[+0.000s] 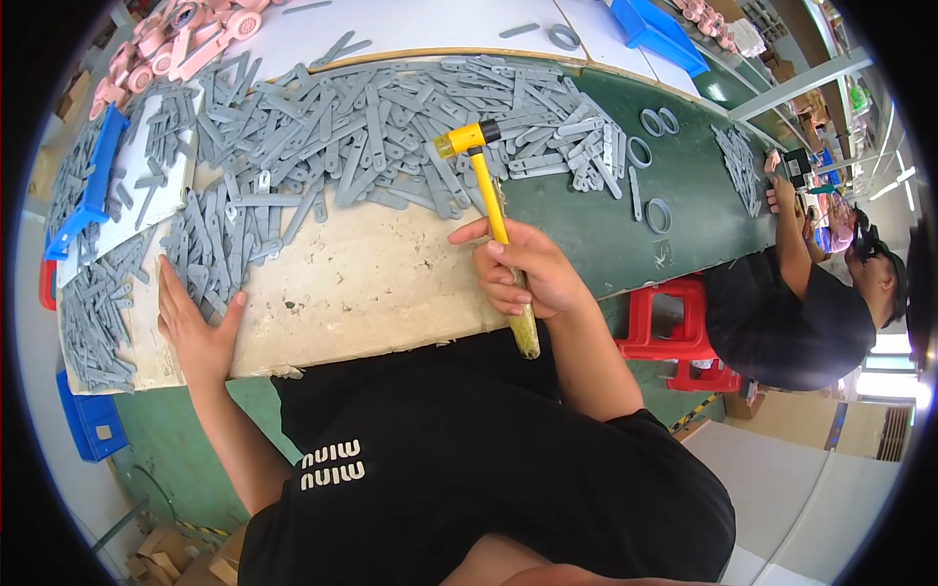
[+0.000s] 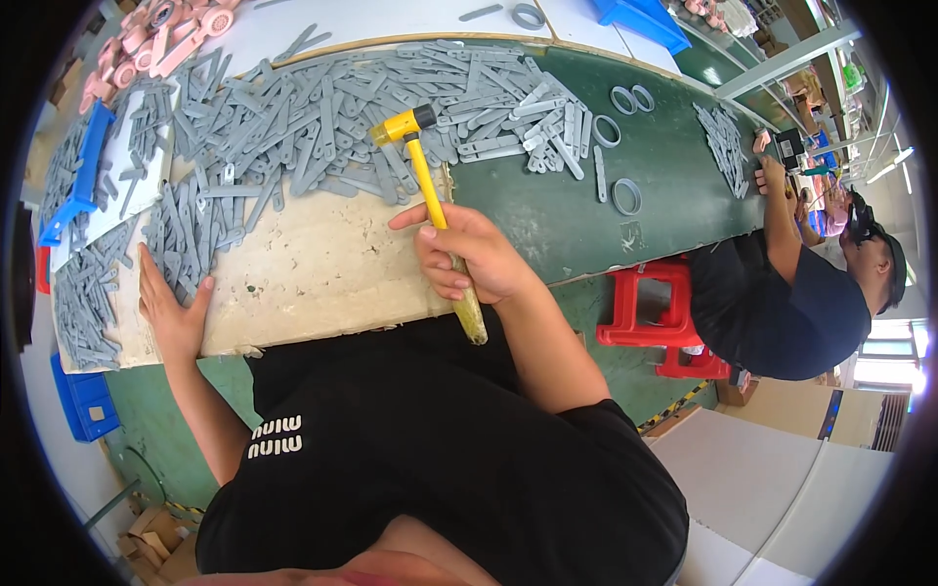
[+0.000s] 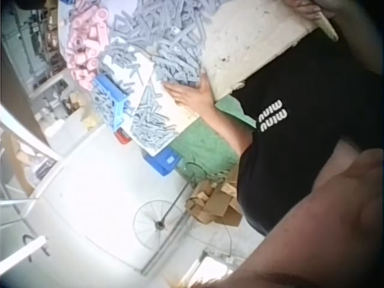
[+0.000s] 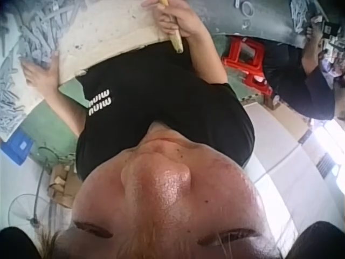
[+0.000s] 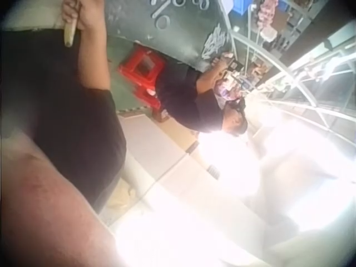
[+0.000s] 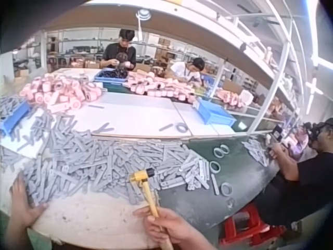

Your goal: Assembling small electronic gadgets by hammering housing parts together at a factory workbench.

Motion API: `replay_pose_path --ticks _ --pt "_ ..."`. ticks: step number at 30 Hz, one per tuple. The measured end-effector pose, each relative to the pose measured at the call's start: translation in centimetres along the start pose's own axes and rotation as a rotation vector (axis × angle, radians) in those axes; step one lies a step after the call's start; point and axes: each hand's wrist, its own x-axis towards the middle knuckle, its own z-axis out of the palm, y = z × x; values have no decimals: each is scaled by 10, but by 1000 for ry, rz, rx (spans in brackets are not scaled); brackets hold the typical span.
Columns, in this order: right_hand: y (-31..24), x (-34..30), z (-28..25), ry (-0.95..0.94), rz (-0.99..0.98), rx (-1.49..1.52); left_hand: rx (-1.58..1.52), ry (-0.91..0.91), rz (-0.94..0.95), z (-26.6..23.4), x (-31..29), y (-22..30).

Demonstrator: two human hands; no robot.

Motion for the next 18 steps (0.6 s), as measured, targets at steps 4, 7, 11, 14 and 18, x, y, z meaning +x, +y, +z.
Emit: replay_pose_path --ticks 4,7,11,14,18 --pt "0 0 -1 -11 -6 7 -10 -2 -1 0 1 0" --pt "0 0 -3 -23 11 21 -4 -11 -13 -1 2 2" --pt "1 0 -4 -27 20 21 -24 22 4 1 1 -1" --pt "0 0 -4 -38 9 22 -45 19 -17 0 0 1" --pt "0 -1 -4 -42 -2 26 -33 36 -3 0 0 1"
